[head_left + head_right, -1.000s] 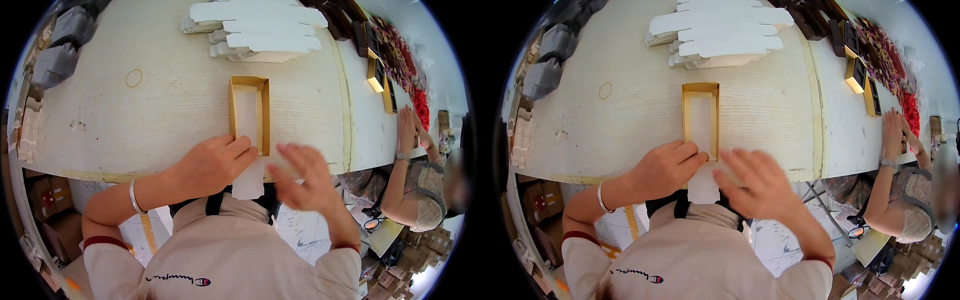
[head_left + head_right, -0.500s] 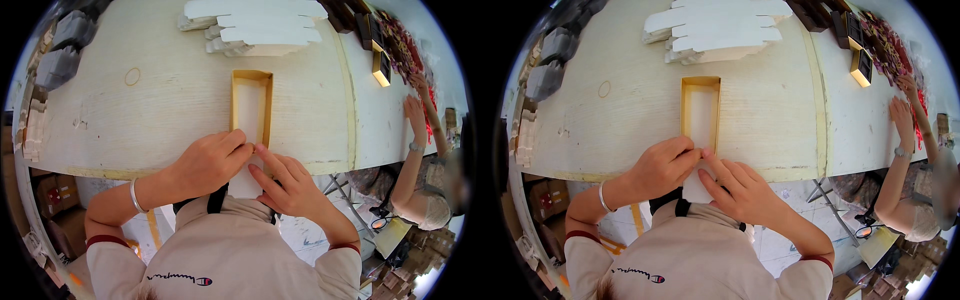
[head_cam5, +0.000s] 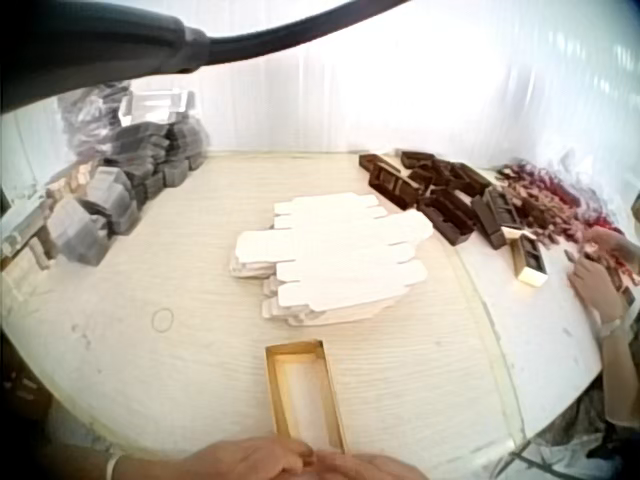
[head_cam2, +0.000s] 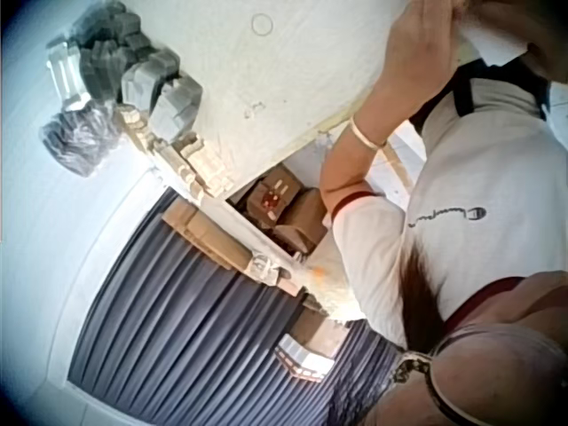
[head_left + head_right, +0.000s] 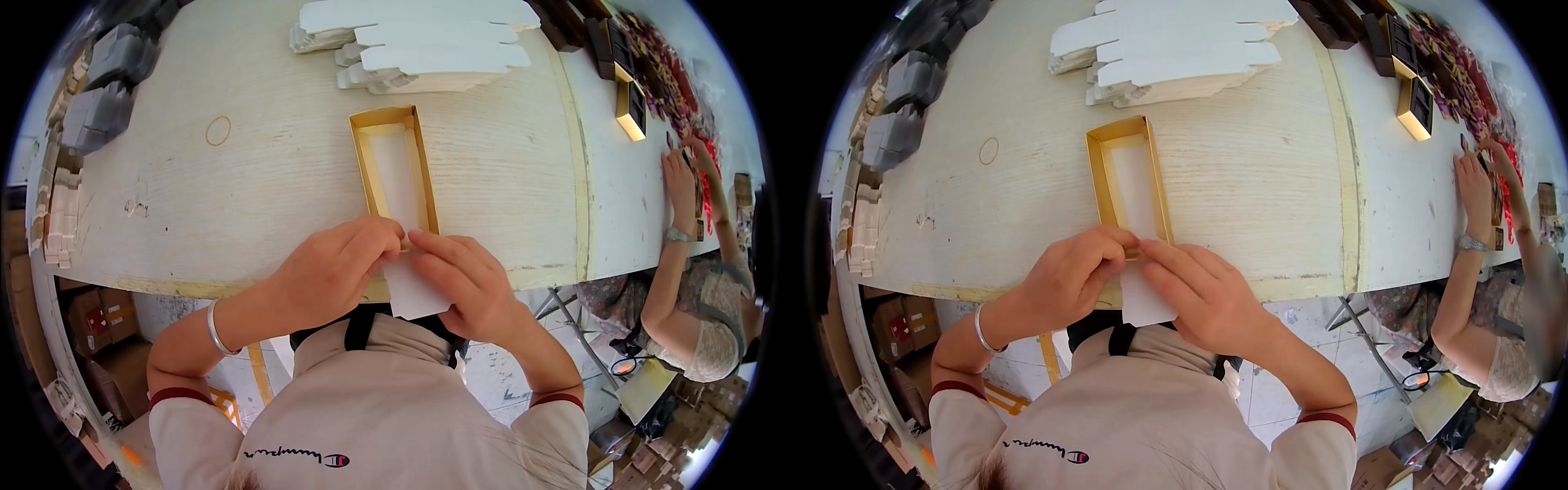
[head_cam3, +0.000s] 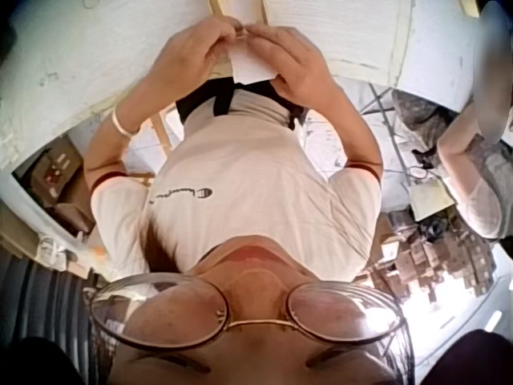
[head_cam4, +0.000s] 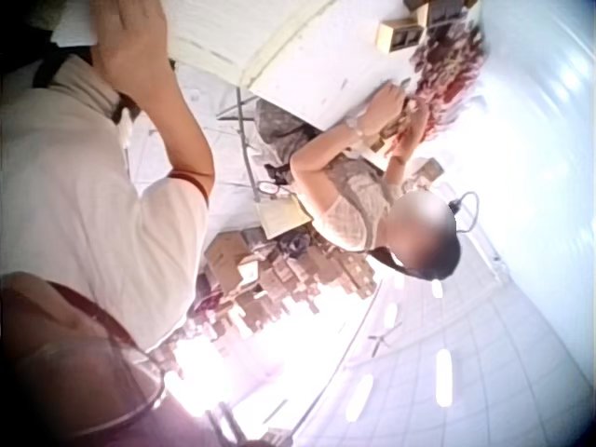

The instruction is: The person folds flat white cardboard pieces into small rectangular boxes by hand, then places each completed box on a growing stack to the right. The process is repeated continuously with new flat pieces taken from a pile on the left.

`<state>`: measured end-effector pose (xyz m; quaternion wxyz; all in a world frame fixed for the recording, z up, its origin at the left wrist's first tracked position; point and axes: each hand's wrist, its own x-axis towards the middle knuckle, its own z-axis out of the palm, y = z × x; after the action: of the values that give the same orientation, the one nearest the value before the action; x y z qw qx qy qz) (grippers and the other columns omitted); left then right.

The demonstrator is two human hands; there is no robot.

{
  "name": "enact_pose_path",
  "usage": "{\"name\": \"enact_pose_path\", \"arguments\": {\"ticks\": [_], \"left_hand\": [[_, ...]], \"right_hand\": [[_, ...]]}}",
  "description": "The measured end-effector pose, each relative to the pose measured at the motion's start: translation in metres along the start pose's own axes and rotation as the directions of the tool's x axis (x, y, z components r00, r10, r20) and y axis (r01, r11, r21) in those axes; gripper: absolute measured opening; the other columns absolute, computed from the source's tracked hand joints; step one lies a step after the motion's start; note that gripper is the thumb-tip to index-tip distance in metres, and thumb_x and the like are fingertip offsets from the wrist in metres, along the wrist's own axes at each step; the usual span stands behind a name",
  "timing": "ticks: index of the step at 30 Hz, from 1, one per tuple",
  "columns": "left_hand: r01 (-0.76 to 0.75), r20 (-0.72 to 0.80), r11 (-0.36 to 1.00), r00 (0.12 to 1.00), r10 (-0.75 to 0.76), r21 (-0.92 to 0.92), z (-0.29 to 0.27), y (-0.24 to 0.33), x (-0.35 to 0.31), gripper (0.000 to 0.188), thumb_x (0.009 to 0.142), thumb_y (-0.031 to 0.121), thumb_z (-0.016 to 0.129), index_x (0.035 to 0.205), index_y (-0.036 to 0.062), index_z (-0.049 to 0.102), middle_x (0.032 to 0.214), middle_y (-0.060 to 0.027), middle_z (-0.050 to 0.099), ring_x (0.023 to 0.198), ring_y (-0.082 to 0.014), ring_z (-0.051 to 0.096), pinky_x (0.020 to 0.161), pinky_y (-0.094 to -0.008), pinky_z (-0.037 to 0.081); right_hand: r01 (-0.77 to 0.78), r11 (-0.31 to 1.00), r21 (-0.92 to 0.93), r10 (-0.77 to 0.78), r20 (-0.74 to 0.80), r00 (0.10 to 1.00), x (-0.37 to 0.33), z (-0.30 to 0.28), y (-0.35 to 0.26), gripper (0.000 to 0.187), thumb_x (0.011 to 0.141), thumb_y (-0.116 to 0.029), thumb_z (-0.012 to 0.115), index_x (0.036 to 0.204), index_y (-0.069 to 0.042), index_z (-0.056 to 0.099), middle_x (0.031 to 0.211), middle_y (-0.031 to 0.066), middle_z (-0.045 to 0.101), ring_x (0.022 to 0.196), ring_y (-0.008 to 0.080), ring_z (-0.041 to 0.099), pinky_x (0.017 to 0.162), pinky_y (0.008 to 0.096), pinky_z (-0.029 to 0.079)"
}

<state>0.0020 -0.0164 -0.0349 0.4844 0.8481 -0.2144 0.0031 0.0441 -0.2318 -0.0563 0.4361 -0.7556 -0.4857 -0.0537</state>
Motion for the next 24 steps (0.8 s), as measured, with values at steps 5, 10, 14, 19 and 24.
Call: {"name": "enact_pose_path", "arguments": {"ticks": [5, 10, 14, 19, 24], "left_hand": [[-0.104, -0.127, 0.963, 0.982, 0.139, 0.25, 0.004, 0.0, 0.001, 0.021, 0.08, -0.009, 0.061, 0.099, 0.0007, 0.06, 0.1, -0.0149, 0.065, 0.076, -0.0283, 0.061, 0.064, -0.033, 0.052], [-0.102, -0.171, 0.927, 0.97, 0.173, 0.362, 0.003, 0.002, 0.003, 0.014, 0.076, -0.005, 0.066, 0.088, 0.0002, 0.067, 0.099, -0.0132, 0.062, 0.078, -0.0263, 0.061, 0.065, -0.0334, 0.053], [-0.092, -0.18, 0.97, 0.975, 0.134, 0.224, 0.004, -0.005, -0.001, 0.017, 0.077, -0.005, 0.065, 0.094, -0.0012, 0.066, 0.097, -0.0138, 0.062, 0.078, -0.0268, 0.061, 0.065, -0.0345, 0.052], [-0.1, -0.231, 0.983, 0.964, 0.135, 0.157, 0.003, -0.005, 0.0, 0.025, 0.075, -0.012, 0.067, 0.098, -0.0012, 0.063, 0.095, -0.0128, 0.064, 0.073, -0.0242, 0.063, 0.062, -0.0297, 0.052], [-0.09, -0.145, 0.991, 0.984, 0.103, 0.096, -0.007, 0.002, 0.001, 0.024, 0.075, -0.009, 0.066, 0.097, 0.0, 0.06, 0.101, -0.0143, 0.067, 0.071, -0.0237, 0.063, 0.063, -0.0292, 0.052]], "right_hand": [[-0.008, 0.984, -0.18, 0.039, 0.172, 0.984, 0.012, -0.025, -0.007, 0.061, 0.054, 0.008, 0.062, 0.115, 0.006, 0.059, 0.121, 0.0171, 0.06, 0.091, 0.0315, 0.057, 0.075, 0.0385, 0.049], [0.042, 0.992, -0.123, -0.027, 0.117, 0.993, 0.021, -0.019, 0.002, 0.059, 0.056, 0.007, 0.064, 0.115, 0.007, 0.058, 0.116, 0.0178, 0.061, 0.09, 0.0321, 0.057, 0.074, 0.039, 0.051], [0.009, 1.0, 0.014, -0.011, 0.143, 0.99, 0.025, -0.02, 0.008, 0.047, 0.057, 0.005, 0.065, 0.104, 0.006, 0.059, 0.111, 0.016, 0.062, 0.089, 0.031, 0.057, 0.072, 0.0383, 0.052], [0.162, 0.982, -0.099, -0.151, 0.116, 0.982, 0.035, -0.02, 0.018, 0.041, 0.054, 0.005, 0.068, 0.093, 0.002, 0.057, 0.102, 0.0133, 0.064, 0.085, 0.0309, 0.057, 0.07, 0.0363, 0.051], [0.086, 0.996, 0.016, -0.087, 0.077, 0.993, 0.038, -0.013, 0.02, 0.037, 0.06, 0.006, 0.072, 0.093, 0.0, 0.058, 0.086, 0.0103, 0.062, 0.078, 0.029, 0.057, 0.064, 0.035, 0.048]]}}
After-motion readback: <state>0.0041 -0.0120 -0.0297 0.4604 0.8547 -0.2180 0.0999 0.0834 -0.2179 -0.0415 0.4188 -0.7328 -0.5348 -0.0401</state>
